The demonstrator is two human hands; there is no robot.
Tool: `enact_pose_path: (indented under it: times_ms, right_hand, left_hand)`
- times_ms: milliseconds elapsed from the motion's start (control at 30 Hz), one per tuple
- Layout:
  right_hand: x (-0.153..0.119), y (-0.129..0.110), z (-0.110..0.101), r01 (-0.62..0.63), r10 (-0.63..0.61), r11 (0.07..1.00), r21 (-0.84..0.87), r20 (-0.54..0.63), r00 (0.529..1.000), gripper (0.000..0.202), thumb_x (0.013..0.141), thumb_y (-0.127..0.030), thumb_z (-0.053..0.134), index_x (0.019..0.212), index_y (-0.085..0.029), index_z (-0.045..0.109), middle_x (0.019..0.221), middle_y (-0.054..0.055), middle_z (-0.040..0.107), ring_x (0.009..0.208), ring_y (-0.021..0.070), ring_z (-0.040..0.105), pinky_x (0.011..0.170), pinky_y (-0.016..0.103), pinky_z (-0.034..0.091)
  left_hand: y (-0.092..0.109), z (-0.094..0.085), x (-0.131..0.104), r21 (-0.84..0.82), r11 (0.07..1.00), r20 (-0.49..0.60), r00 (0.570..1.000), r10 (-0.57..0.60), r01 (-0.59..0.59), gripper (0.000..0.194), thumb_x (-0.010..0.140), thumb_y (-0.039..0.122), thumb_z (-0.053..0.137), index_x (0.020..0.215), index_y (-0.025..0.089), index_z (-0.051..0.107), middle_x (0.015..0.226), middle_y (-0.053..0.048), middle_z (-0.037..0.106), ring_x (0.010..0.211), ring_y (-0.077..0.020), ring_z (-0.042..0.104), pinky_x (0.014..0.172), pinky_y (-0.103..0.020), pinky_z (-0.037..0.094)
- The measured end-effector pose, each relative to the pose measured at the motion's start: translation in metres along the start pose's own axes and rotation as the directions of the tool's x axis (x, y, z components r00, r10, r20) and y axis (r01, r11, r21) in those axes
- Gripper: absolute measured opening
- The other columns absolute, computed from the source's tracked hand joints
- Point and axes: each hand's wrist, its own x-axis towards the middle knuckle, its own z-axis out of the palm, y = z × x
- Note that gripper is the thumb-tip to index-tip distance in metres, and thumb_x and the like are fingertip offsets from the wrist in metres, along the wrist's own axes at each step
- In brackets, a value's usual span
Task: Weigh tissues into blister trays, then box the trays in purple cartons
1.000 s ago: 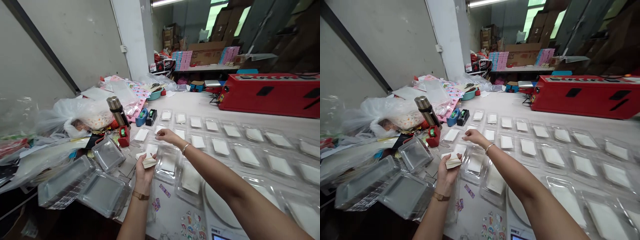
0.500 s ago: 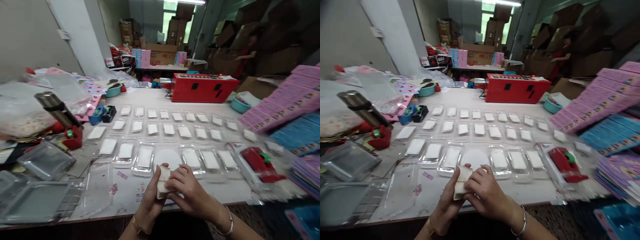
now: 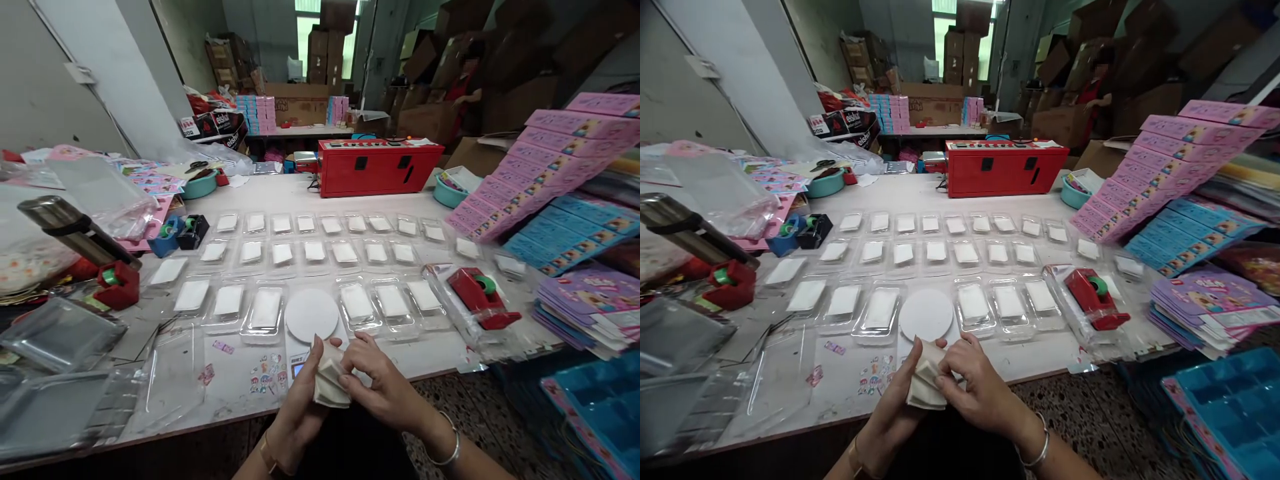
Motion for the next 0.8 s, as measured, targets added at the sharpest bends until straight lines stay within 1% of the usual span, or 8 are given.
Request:
enact_pose_path:
  times_ms: [100, 200, 300, 367, 467, 567, 700, 800]
  right_hand:
    - [0.002, 0.002, 0.003, 0.082, -0.081, 0.997, 0.003, -0.010, 0.997, 0.015, 0.093, -0.021, 0.052, 0.079, -0.024, 0.049, 0.080, -0.001, 0.059, 0.087, 0.0173, 0.060, 0.113, 0.048, 0.027]
    - [0.007, 0.003, 0.003, 0.070, -0.071, 0.993, 0.095, 0.004, 0.997, 0.016, 0.094, -0.025, 0.051, 0.078, -0.023, 0.049, 0.078, -0.001, 0.058, 0.084, 0.0169, 0.058, 0.112, 0.048, 0.028]
    - [0.018, 0.008, 0.003, -0.080, 0.069, 0.958, 0.275, 0.048, 0.996, 0.027, 0.093, -0.039, 0.054, 0.072, -0.022, 0.050, 0.075, -0.001, 0.056, 0.083, 0.0184, 0.056, 0.102, 0.042, 0.038]
    - [0.026, 0.013, 0.003, -0.257, 0.219, 0.870, 0.422, 0.137, 0.966, 0.035, 0.090, -0.049, 0.059, 0.070, -0.021, 0.053, 0.076, 0.001, 0.057, 0.079, 0.0187, 0.054, 0.084, 0.034, 0.046]
    - [0.038, 0.022, 0.004, -0.482, 0.366, 0.661, 0.575, 0.314, 0.876, 0.040, 0.081, -0.059, 0.067, 0.074, -0.020, 0.058, 0.071, 0.000, 0.054, 0.064, 0.0150, 0.048, 0.062, 0.027, 0.043]
    - [0.050, 0.030, -0.001, -0.539, 0.388, 0.586, 0.605, 0.375, 0.842, 0.042, 0.075, -0.060, 0.072, 0.073, -0.020, 0.059, 0.063, -0.002, 0.049, 0.058, 0.0130, 0.042, 0.055, 0.025, 0.037]
    - [0.072, 0.038, -0.020, -0.497, 0.393, 0.677, 0.543, 0.304, 0.868, 0.038, 0.080, -0.057, 0.067, 0.072, -0.021, 0.059, 0.064, -0.002, 0.050, 0.057, 0.0127, 0.042, 0.055, 0.026, 0.037]
    - [0.093, 0.043, -0.033, -0.305, 0.280, 0.894, 0.328, 0.122, 0.952, 0.032, 0.091, -0.046, 0.058, 0.070, -0.022, 0.054, 0.069, 0.000, 0.053, 0.066, 0.0156, 0.049, 0.069, 0.032, 0.044]
  left_hand:
    - [0.004, -0.003, 0.000, -0.051, 0.999, -0.037, 0.999, -0.007, 0.005, 0.046, 0.072, 0.050, 0.083, 0.096, 0.014, 0.066, 0.072, -0.002, 0.068, 0.067, -0.0192, 0.066, 0.061, -0.026, 0.047]
    - [0.007, -0.006, 0.002, -0.113, 0.993, -0.094, 0.995, -0.035, 0.024, 0.040, 0.079, 0.049, 0.076, 0.093, 0.013, 0.066, 0.069, -0.004, 0.069, 0.060, -0.0174, 0.064, 0.055, -0.025, 0.045]
    - [0.009, -0.011, 0.004, -0.187, 0.981, -0.098, 0.993, -0.069, 0.050, 0.037, 0.086, 0.049, 0.069, 0.093, 0.012, 0.066, 0.072, -0.006, 0.071, 0.059, -0.0174, 0.065, 0.057, -0.026, 0.048]
    - [0.011, -0.013, 0.005, -0.218, 0.974, -0.073, 0.994, -0.082, 0.064, 0.039, 0.086, 0.050, 0.068, 0.095, 0.012, 0.066, 0.077, -0.007, 0.072, 0.063, -0.0199, 0.068, 0.058, -0.028, 0.050]
    - [0.016, -0.016, 0.007, -0.234, 0.971, -0.069, 0.995, -0.066, 0.048, 0.042, 0.083, 0.051, 0.071, 0.099, 0.012, 0.066, 0.086, -0.010, 0.074, 0.068, -0.0223, 0.069, 0.054, -0.029, 0.050]
    - [0.023, -0.019, 0.010, -0.265, 0.963, -0.115, 0.991, -0.070, 0.037, 0.038, 0.085, 0.047, 0.070, 0.097, 0.012, 0.065, 0.087, -0.012, 0.074, 0.066, -0.0224, 0.069, 0.052, -0.030, 0.051]
    - [0.037, -0.029, 0.013, -0.296, 0.955, -0.203, 0.977, -0.064, 0.001, 0.029, 0.091, 0.039, 0.063, 0.103, 0.013, 0.062, 0.081, -0.013, 0.072, 0.065, -0.0228, 0.069, 0.055, -0.031, 0.053]
    - [0.046, -0.039, 0.008, -0.259, 0.965, -0.269, 0.963, -0.033, -0.040, 0.032, 0.087, 0.026, 0.066, 0.115, 0.012, 0.059, 0.091, -0.017, 0.073, 0.068, -0.0228, 0.069, 0.057, -0.032, 0.053]
